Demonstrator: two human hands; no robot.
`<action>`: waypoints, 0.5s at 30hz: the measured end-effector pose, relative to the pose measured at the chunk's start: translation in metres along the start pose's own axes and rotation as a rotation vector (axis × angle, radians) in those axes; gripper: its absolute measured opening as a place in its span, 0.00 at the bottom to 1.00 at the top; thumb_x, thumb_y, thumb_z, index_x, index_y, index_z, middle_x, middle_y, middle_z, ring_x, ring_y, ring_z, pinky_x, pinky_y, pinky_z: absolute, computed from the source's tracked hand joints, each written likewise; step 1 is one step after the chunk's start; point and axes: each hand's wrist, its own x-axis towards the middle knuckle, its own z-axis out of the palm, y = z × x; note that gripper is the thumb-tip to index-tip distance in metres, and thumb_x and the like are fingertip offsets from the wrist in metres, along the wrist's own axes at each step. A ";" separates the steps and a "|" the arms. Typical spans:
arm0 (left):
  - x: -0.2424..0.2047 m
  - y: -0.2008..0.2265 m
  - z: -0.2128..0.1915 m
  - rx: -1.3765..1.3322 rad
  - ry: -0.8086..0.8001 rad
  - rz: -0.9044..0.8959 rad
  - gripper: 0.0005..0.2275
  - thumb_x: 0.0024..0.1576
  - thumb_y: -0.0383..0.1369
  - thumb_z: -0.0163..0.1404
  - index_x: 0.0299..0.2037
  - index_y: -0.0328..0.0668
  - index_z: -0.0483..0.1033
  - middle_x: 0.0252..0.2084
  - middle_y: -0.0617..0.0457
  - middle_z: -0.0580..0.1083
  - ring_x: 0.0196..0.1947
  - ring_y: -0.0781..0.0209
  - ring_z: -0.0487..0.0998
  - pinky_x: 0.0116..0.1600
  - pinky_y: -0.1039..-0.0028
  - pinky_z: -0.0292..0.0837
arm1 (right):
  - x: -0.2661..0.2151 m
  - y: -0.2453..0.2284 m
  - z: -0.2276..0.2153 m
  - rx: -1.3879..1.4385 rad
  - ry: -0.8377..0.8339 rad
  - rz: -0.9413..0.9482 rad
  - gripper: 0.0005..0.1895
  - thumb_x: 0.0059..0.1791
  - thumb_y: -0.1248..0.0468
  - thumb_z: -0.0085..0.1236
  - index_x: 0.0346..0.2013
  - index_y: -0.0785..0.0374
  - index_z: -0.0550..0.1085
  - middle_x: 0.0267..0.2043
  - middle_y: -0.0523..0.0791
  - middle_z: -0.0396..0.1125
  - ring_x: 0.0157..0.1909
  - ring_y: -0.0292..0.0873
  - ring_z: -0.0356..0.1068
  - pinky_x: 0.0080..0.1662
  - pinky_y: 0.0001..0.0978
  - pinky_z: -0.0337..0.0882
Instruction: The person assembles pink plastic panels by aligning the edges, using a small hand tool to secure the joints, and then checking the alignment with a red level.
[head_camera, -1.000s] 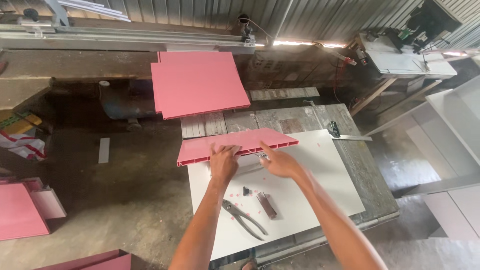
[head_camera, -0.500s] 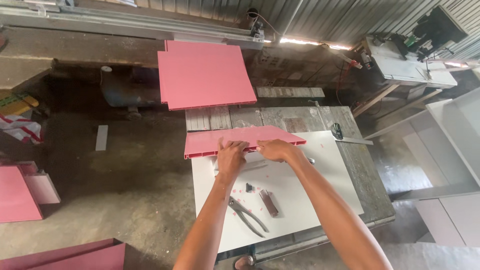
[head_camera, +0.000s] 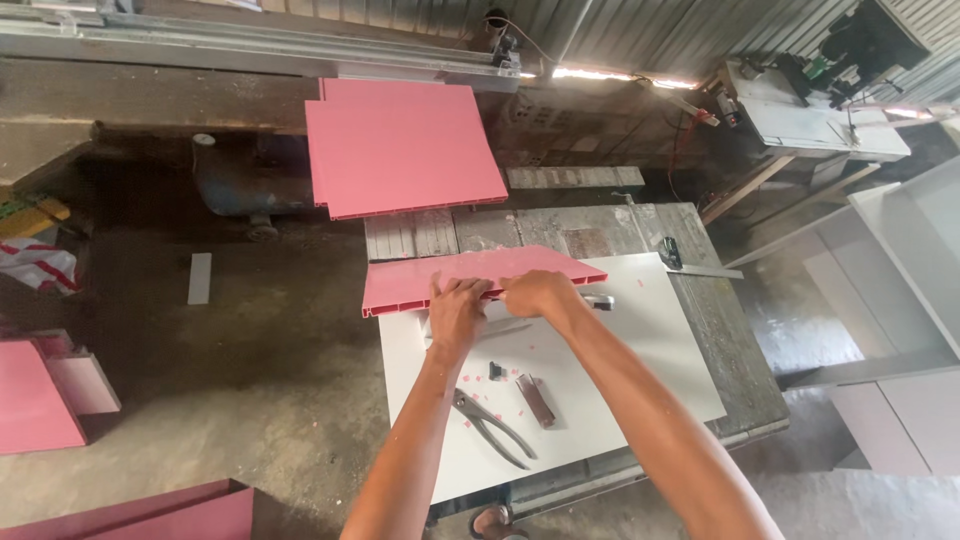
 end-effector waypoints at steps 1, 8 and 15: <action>0.000 0.000 0.000 -0.001 -0.004 0.004 0.13 0.56 0.36 0.57 0.51 0.67 0.79 0.50 0.66 0.80 0.55 0.65 0.76 0.74 0.49 0.42 | -0.003 -0.002 -0.002 0.005 -0.002 0.003 0.34 0.51 0.51 0.26 0.74 0.35 0.57 0.65 0.51 0.67 0.64 0.60 0.67 0.61 0.61 0.67; -0.001 -0.003 0.011 0.018 -0.022 -0.011 0.15 0.58 0.37 0.56 0.55 0.68 0.78 0.54 0.68 0.79 0.57 0.67 0.75 0.74 0.46 0.40 | -0.024 -0.015 -0.006 -0.042 -0.003 0.001 0.34 0.51 0.54 0.27 0.72 0.38 0.61 0.65 0.51 0.67 0.66 0.58 0.66 0.62 0.57 0.66; 0.002 0.004 0.001 -0.003 -0.032 -0.053 0.13 0.57 0.36 0.55 0.52 0.68 0.80 0.51 0.66 0.80 0.56 0.62 0.76 0.72 0.43 0.45 | -0.083 -0.019 -0.049 0.147 -0.083 -0.050 0.34 0.54 0.49 0.20 0.74 0.45 0.60 0.72 0.53 0.60 0.70 0.62 0.61 0.67 0.57 0.61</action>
